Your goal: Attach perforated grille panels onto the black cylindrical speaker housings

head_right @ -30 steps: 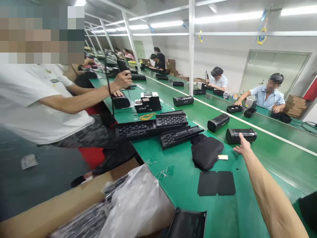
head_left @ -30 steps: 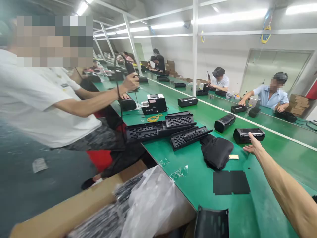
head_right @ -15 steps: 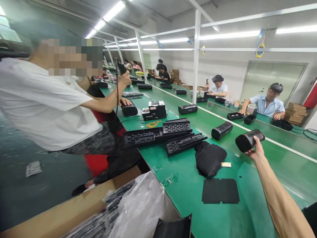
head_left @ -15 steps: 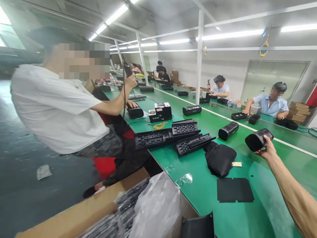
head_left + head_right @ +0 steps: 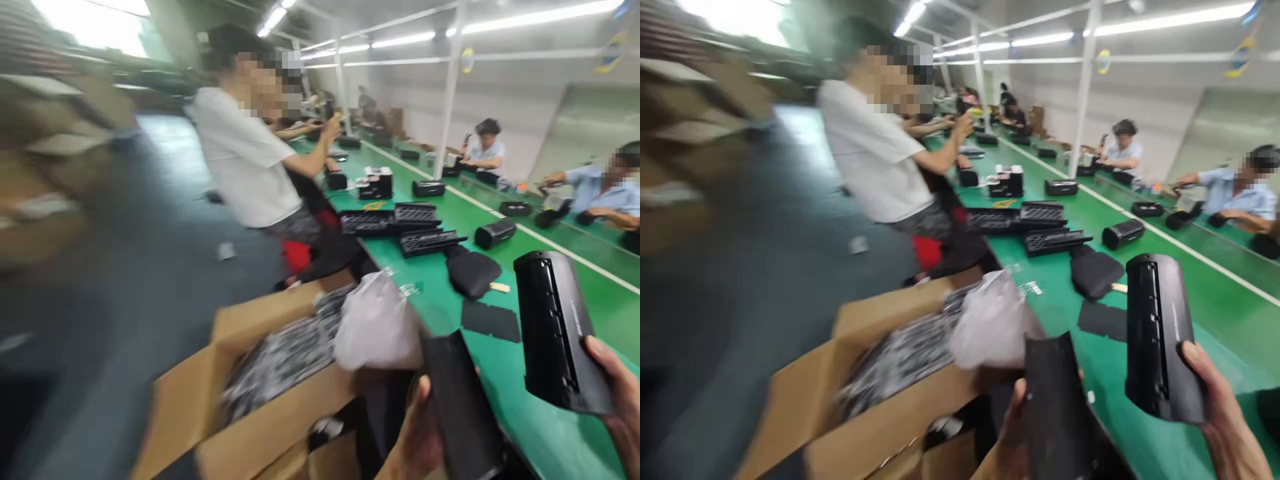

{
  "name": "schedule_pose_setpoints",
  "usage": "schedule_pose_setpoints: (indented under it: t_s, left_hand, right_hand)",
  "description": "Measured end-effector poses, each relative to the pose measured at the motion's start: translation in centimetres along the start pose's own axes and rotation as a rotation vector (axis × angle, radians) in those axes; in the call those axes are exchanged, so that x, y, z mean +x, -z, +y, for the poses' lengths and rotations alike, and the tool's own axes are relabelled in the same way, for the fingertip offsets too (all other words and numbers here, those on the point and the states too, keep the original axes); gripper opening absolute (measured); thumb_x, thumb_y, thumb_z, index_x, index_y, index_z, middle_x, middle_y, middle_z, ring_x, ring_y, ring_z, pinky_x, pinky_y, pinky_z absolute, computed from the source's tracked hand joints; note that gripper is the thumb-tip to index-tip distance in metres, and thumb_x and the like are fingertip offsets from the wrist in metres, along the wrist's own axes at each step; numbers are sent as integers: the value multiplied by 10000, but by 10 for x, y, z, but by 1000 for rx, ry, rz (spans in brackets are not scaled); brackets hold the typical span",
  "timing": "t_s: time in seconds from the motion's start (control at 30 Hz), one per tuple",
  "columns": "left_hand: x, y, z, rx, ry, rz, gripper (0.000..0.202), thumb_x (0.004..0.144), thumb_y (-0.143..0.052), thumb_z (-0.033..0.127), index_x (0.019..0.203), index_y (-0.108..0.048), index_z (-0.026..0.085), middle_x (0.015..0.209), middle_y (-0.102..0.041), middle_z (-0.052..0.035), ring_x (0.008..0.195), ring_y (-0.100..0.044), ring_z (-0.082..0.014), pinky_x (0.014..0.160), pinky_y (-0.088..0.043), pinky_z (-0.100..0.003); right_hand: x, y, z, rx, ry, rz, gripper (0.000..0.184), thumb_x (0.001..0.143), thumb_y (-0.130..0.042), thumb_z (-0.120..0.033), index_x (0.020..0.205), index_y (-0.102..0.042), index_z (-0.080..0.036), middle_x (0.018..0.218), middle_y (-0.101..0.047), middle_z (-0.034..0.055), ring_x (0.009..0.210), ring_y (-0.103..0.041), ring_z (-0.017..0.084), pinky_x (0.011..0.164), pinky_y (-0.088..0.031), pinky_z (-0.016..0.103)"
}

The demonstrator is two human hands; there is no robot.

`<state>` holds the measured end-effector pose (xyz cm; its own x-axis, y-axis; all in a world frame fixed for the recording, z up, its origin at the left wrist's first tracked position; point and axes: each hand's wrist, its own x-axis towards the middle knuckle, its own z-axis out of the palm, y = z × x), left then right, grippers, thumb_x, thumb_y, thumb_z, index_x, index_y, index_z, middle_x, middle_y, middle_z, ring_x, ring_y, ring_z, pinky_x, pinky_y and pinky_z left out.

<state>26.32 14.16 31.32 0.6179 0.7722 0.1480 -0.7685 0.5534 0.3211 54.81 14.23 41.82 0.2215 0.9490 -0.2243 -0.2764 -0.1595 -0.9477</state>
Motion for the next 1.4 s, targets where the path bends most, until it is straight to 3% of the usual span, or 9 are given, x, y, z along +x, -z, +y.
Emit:
schedule_pose_setpoints:
  t_s: [0.07, 0.13, 0.23, 0.43, 0.6, 0.8, 1.1, 1.3, 1.4]
  left_hand:
    - [-1, 3, -8, 52, -78, 23, 672, 798, -817, 659, 1263, -754, 178, 1331, -740, -135, 1345, -612, -385, 1139, -447, -480]
    - [6, 4, -14, 113, -155, 44, 651, 751, -874, 606, 1257, -759, 214, 1312, -751, -121, 1318, -638, -383, 1130, -459, -489]
    - [19, -1, -21, 143, -206, 50, 656, 654, -943, 534, 1212, -771, 235, 1234, -772, -135, 1272, -666, -422, 1104, -485, -546]
    - [27, -15, -27, 169, -205, -30, 794, 644, -933, 497, 1363, -693, 260, 1399, -689, -154, 1443, -508, -469, 1168, -417, -605]
    - [33, -13, -24, 178, -208, -55, 838, 654, -924, 487, 1395, -666, 192, 1402, -676, -189, 1432, -517, -479, 1197, -375, -637]
    - [33, -9, -22, 174, -179, -67, 838, 646, -940, 471, 1393, -665, 209, 1406, -672, -162, 1450, -504, -463, 1213, -366, -609]
    - [38, -10, -24, 199, -202, -53, 853, 643, -938, 461, 1418, -658, 241, 1451, -660, -138, 1486, -464, -459, 1201, -399, -575]
    - [39, -16, -28, 172, -147, -75, 908, 647, -916, 432, 1486, -588, 314, 1522, -613, -104, 1498, -449, -457, 1181, -405, -609]
    - [44, -17, -27, 161, -188, -21, 940, 590, -938, 406, 1463, -602, 307, 1480, -644, -111, 1463, -490, -461, 1163, -430, -604]
  right_hand:
    - [-15, -8, -6, -310, -17, -53, 959, 727, -858, -593, 1575, -515, -304, 1262, -780, 99, 909, -802, 354, 649, -675, 356]
    - [-27, -21, -12, -573, 46, -130, 982, 771, -834, -615, 1627, -434, -347, 1428, -698, 75, 1115, -762, 351, 792, -672, 312]
    - [-37, -34, -12, -826, 190, -292, 980, 788, -827, -612, 1639, -419, -349, 1486, -657, 47, 1273, -686, 356, 948, -638, 321]
    - [-26, -19, 4, -1121, 410, -426, 936, 864, -768, -549, 1675, -344, -353, 1486, -651, 59, 1243, -701, 390, 824, -696, 396]
    - [-25, -21, 11, -1193, 540, -379, 899, 864, -711, -627, 1658, -383, -362, 1461, -666, 58, 1212, -716, 392, 813, -701, 429]
    - [-27, -36, 3, -1205, 583, -421, 886, 856, -721, -642, 1641, -419, -366, 1405, -687, 67, 1127, -746, 397, 761, -700, 458]
    - [-27, -23, 12, -1308, 668, -460, 908, 897, -701, -607, 1682, -322, -354, 1486, -623, 87, 1212, -696, 398, 848, -677, 489]
    - [-25, -27, -1, -1281, 567, -511, 900, 902, -694, -606, 1681, -332, -335, 1507, -622, 98, 1254, -684, 406, 911, -666, 490]
    - [-28, -16, -8, -1212, 518, -479, 864, 858, -762, -577, 1630, -447, -348, 1536, -607, 92, 1283, -670, 412, 971, -645, 482]
